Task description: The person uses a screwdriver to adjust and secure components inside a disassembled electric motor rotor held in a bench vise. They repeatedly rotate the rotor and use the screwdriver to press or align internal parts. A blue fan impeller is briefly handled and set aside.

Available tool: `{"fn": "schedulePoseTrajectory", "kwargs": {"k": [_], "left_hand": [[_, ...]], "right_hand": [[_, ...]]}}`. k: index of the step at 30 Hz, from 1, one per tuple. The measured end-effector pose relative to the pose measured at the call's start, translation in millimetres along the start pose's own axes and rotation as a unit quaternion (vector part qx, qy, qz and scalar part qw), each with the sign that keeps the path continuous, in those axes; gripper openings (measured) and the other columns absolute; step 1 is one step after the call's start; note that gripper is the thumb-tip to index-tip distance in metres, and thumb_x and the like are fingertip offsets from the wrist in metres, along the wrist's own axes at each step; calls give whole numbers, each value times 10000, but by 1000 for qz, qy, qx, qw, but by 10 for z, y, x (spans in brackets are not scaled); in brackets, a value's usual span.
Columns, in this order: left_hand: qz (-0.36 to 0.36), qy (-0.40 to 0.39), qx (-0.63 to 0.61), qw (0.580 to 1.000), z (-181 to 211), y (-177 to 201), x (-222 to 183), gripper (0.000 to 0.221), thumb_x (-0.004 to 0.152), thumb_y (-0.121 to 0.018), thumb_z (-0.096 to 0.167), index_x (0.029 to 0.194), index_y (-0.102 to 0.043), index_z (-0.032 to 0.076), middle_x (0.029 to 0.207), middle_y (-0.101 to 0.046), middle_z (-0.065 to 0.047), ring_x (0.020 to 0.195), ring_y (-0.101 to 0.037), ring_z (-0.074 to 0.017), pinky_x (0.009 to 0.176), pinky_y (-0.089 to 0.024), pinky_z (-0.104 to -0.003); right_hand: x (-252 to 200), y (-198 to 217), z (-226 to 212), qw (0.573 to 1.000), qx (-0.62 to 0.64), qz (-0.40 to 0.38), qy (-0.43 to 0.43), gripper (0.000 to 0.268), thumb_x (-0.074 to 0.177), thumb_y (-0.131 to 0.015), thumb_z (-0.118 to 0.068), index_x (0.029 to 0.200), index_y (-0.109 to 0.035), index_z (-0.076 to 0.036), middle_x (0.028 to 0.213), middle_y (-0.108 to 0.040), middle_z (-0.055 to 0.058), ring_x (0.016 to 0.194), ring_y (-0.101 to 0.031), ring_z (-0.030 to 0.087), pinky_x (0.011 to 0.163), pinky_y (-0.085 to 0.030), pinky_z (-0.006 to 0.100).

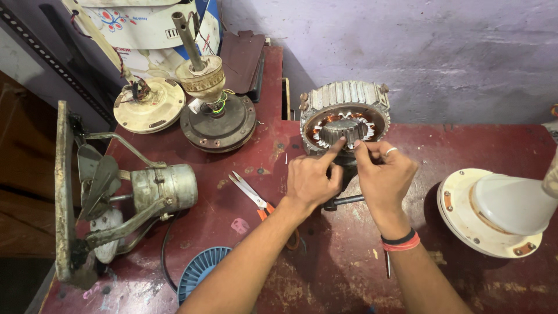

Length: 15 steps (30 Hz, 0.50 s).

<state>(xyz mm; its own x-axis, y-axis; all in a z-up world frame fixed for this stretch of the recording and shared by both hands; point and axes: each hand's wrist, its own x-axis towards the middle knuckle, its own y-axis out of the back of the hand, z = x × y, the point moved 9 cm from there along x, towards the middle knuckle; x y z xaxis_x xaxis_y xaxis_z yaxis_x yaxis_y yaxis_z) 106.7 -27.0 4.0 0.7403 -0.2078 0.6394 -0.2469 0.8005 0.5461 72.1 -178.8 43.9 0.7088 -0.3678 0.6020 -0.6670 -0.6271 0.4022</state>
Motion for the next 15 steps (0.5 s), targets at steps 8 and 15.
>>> {"fn": "schedulePoseTrajectory", "kwargs": {"k": [8, 15], "left_hand": [[-102, 79, 21, 991, -28, -74, 90, 631, 840, -626, 300, 1464, -582, 220, 598, -645, -225, 548, -661, -425, 638, -560, -537], [-121, 98, 34, 987, -21, -73, 154, 683, 797, -643, 330, 1465, -566, 212, 615, -663, -228, 585, -681, -426, 664, -571, -533]], "right_hand": [[-134, 3, 45, 995, 28, -51, -81, 160, 888, -806, -121, 975, -784, 11, 768, -759, 76, 641, -691, 92, 576, -518, 229], [-340, -53, 259, 972, 142, -68, -176, 157, 877, -776, -64, 975, -732, 50, 813, -761, 85, 682, -695, 81, 602, -545, 213]]}}
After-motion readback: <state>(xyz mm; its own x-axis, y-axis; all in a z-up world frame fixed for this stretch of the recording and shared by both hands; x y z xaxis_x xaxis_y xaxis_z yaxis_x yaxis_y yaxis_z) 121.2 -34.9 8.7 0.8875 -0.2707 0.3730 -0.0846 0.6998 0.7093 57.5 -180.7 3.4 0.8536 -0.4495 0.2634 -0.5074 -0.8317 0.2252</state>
